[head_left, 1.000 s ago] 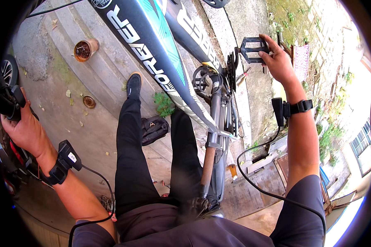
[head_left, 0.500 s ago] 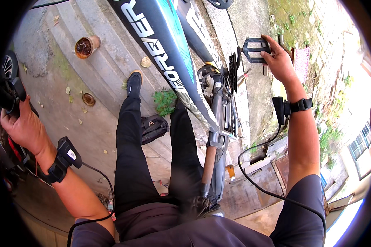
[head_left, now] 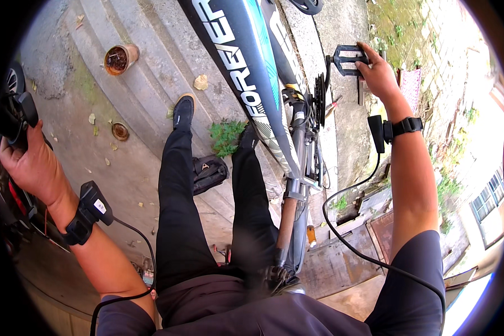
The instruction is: The person uses pliers to adjust the bicycle chain near the rear derailleur, then rotates the pedals to test the drivetrain. The person continues to manipulate the chain and pedal assembly while seated.
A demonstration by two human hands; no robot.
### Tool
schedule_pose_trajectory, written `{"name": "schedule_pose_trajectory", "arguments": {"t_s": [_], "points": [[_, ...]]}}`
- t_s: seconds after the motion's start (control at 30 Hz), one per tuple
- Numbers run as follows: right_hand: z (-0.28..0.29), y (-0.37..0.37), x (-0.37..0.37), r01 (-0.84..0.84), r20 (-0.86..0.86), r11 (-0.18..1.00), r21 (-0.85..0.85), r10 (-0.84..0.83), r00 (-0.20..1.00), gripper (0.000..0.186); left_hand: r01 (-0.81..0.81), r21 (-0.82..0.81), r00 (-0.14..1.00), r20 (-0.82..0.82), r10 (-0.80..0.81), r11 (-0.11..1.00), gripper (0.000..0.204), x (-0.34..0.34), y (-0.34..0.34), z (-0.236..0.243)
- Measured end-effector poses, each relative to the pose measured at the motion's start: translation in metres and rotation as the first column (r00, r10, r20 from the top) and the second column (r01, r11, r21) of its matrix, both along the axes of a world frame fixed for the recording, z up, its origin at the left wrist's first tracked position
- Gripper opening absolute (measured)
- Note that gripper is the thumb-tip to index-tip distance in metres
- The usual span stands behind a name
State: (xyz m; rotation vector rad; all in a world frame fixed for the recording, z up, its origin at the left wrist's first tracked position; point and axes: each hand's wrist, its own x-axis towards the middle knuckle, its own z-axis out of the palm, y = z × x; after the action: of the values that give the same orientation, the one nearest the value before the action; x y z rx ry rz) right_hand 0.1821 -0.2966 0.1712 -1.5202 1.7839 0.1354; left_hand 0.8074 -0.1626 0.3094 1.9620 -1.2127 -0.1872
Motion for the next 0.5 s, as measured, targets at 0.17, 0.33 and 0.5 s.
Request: {"name": "schedule_pose_trajectory", "arguments": {"t_s": [0.17, 0.33, 0.5], "points": [[0.002, -0.009, 0.011, -0.008, -0.105, 0.997, 0.078, 0.017, 0.994, 0.056, -0.004, 0.000, 1.000, -0.018, 0.004, 1.000, 0.036, -0.004, 0.000, 0.002], [-0.009, -0.011, 0.006, -0.008, -0.111, 0.998, 0.058, 0.015, 0.994, 0.056, 0.000, 0.006, 1.000, -0.027, 0.000, 1.000, 0.036, -0.006, -0.002, 0.004], [-0.011, -0.013, 0.011, -0.012, -0.162, 0.999, 0.041, 0.019, 0.987, 0.057, -0.014, 0.001, 0.999, -0.035, 0.014, 1.000, 0.029, 0.003, 0.003, -0.002]]}}
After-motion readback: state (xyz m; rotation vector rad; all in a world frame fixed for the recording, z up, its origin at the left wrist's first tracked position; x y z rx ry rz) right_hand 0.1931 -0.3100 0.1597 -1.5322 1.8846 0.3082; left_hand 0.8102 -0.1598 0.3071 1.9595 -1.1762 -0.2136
